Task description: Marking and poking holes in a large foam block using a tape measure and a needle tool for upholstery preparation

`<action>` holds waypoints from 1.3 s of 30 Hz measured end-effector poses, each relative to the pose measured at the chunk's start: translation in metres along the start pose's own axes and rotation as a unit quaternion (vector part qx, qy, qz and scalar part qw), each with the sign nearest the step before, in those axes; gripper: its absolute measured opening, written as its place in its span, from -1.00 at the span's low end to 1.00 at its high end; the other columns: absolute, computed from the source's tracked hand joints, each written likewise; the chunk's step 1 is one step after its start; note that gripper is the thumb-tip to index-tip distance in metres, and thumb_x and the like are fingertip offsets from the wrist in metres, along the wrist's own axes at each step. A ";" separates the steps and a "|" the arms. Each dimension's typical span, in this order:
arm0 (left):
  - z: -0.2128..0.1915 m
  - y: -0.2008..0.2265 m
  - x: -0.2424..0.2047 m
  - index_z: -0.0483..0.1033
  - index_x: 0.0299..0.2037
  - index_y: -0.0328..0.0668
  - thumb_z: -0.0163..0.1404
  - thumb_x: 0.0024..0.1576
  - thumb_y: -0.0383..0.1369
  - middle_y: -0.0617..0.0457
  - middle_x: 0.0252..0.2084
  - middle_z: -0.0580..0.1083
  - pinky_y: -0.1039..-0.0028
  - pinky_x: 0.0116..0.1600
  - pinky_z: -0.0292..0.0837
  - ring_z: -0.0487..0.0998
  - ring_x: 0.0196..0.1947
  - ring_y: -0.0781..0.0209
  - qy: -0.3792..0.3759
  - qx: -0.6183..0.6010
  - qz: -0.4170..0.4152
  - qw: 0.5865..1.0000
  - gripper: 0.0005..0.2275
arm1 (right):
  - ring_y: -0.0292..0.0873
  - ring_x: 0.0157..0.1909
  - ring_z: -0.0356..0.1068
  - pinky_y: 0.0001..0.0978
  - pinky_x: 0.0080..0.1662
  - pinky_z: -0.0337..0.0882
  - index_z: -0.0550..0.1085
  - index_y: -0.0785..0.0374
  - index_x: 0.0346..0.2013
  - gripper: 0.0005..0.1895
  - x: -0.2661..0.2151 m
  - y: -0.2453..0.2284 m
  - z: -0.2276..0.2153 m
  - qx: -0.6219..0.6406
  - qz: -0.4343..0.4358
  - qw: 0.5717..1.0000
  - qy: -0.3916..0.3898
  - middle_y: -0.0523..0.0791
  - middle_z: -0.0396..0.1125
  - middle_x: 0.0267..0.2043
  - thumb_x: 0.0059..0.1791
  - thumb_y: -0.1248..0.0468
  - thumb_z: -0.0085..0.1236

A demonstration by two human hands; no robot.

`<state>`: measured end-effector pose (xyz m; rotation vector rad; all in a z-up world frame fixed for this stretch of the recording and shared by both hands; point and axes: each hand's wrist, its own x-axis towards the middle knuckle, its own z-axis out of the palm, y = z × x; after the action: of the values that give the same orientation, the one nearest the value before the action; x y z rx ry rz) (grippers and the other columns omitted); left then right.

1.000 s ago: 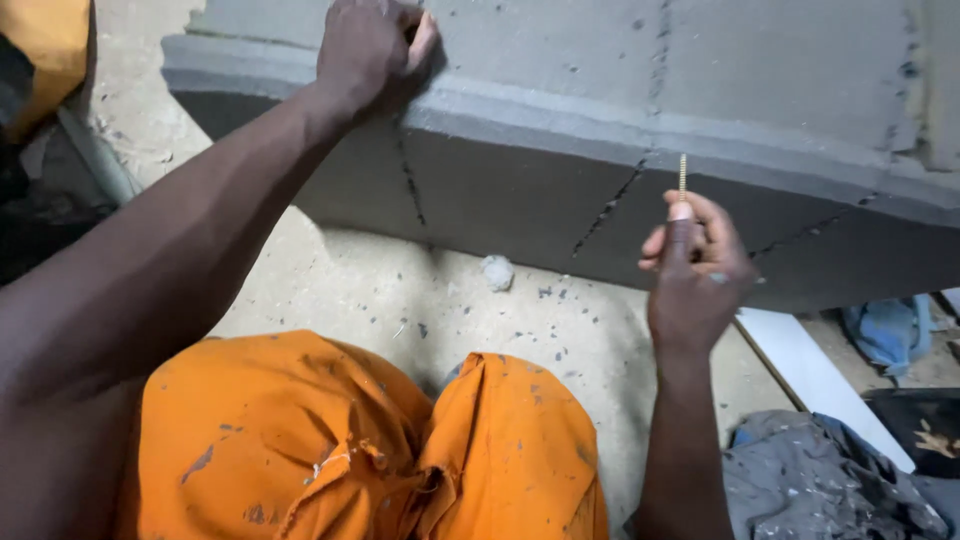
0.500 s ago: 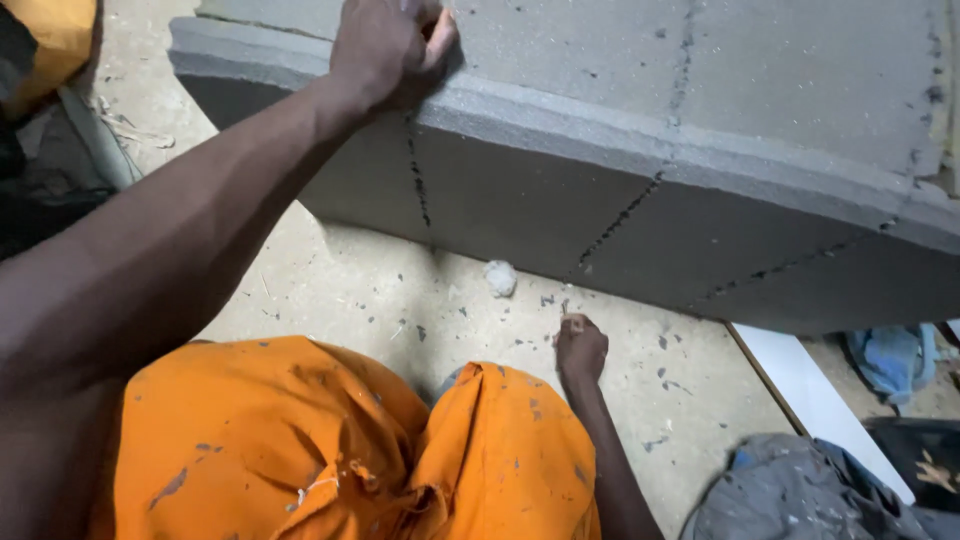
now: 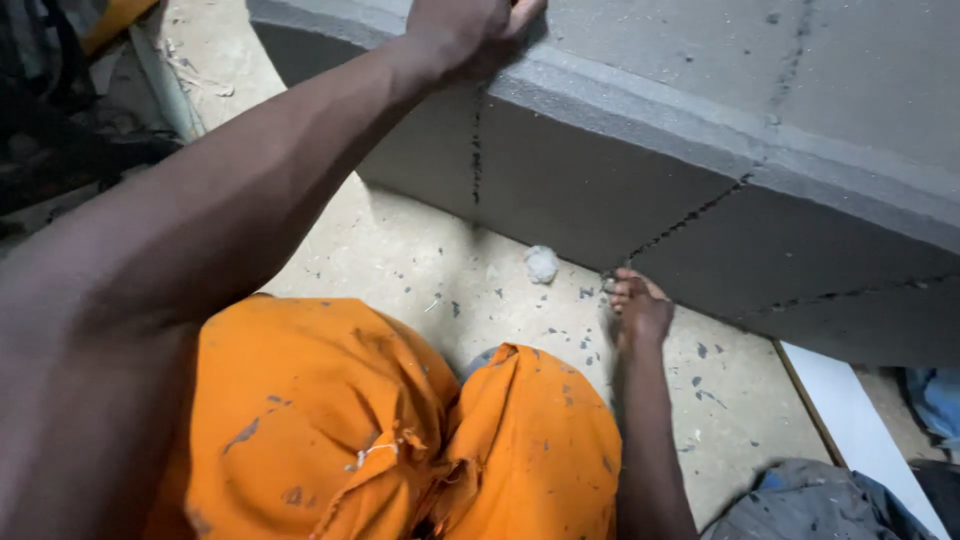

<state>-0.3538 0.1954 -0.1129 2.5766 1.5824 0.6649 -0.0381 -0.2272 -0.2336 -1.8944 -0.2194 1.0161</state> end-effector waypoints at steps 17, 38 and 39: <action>-0.082 0.059 -0.030 0.90 -0.16 0.02 0.06 0.57 -0.10 -0.16 -0.44 0.71 -0.13 -0.28 0.54 0.68 -0.50 -0.24 0.140 0.000 0.143 0.980 -0.63 | -0.36 -0.34 0.45 -0.51 -0.28 0.56 0.72 0.26 0.44 -0.62 -0.137 -0.181 -0.076 0.048 -0.434 0.899 -0.040 -0.20 0.51 -0.28 0.53 0.07 0.16; -0.046 0.063 -0.016 0.56 -0.48 -0.05 0.05 0.55 -0.10 -0.06 -0.56 0.55 -0.06 -0.48 0.40 0.60 -0.58 -0.15 0.152 0.040 0.181 0.971 -0.52 | -0.25 -0.40 0.30 -0.30 -0.30 0.37 0.59 0.25 0.28 -0.48 -0.028 -0.179 -0.001 0.047 -0.661 0.748 0.044 -0.13 0.38 -0.31 0.63 -0.14 -0.07; -0.041 0.060 -0.005 0.75 -0.50 -0.10 0.09 0.47 -0.08 -0.10 -0.55 0.64 -0.13 -0.46 0.39 0.65 -0.56 -0.25 0.192 0.007 0.190 0.963 -0.52 | -0.34 -0.34 0.24 -0.40 -0.29 0.35 0.48 0.06 0.35 -0.53 -0.043 -0.163 0.007 0.110 -0.579 0.807 -0.025 -0.24 0.33 -0.20 0.57 -0.25 -0.02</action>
<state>-0.3209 0.1550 -0.0621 2.9271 1.1590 1.2535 -0.0293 -0.1571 -0.0806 -1.1349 -1.0819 0.2024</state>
